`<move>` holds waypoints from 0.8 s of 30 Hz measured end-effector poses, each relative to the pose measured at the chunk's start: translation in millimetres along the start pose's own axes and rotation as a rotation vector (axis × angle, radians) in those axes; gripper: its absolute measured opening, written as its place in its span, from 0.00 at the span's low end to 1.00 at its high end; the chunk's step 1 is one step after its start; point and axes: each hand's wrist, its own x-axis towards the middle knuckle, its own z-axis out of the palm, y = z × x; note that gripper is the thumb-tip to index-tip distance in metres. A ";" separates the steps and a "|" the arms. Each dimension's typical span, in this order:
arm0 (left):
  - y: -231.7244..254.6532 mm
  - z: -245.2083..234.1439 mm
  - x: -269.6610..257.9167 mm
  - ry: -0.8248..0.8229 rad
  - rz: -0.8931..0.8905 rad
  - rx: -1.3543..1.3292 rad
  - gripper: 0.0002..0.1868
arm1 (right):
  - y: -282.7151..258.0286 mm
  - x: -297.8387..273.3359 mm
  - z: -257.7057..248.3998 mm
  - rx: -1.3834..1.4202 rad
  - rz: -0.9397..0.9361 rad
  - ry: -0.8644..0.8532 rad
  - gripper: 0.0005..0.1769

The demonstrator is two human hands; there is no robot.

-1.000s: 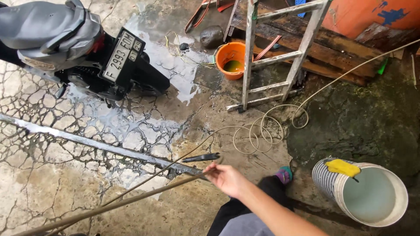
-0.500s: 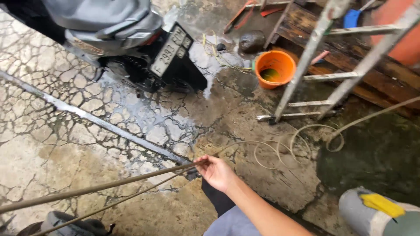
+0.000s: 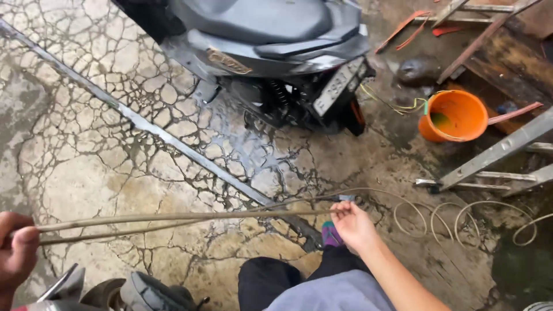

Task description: Washing a scooter using a high-pressure water spray gun.

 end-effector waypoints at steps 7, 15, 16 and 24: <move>-174.9 6.1 27.7 -0.032 -0.009 -0.115 0.20 | 137.9 24.2 90.8 0.036 -0.283 0.085 0.12; -233.2 -56.1 177.5 -0.033 0.162 0.063 0.22 | 269.5 55.2 129.0 0.428 -0.511 -0.111 0.10; -251.2 -49.4 192.9 -0.057 0.192 0.052 0.22 | 289.1 50.2 132.1 0.453 -0.542 -0.104 0.10; -451.6 150.2 370.7 -0.456 -0.262 -0.573 0.44 | 399.7 71.0 234.7 0.546 -0.733 -0.029 0.05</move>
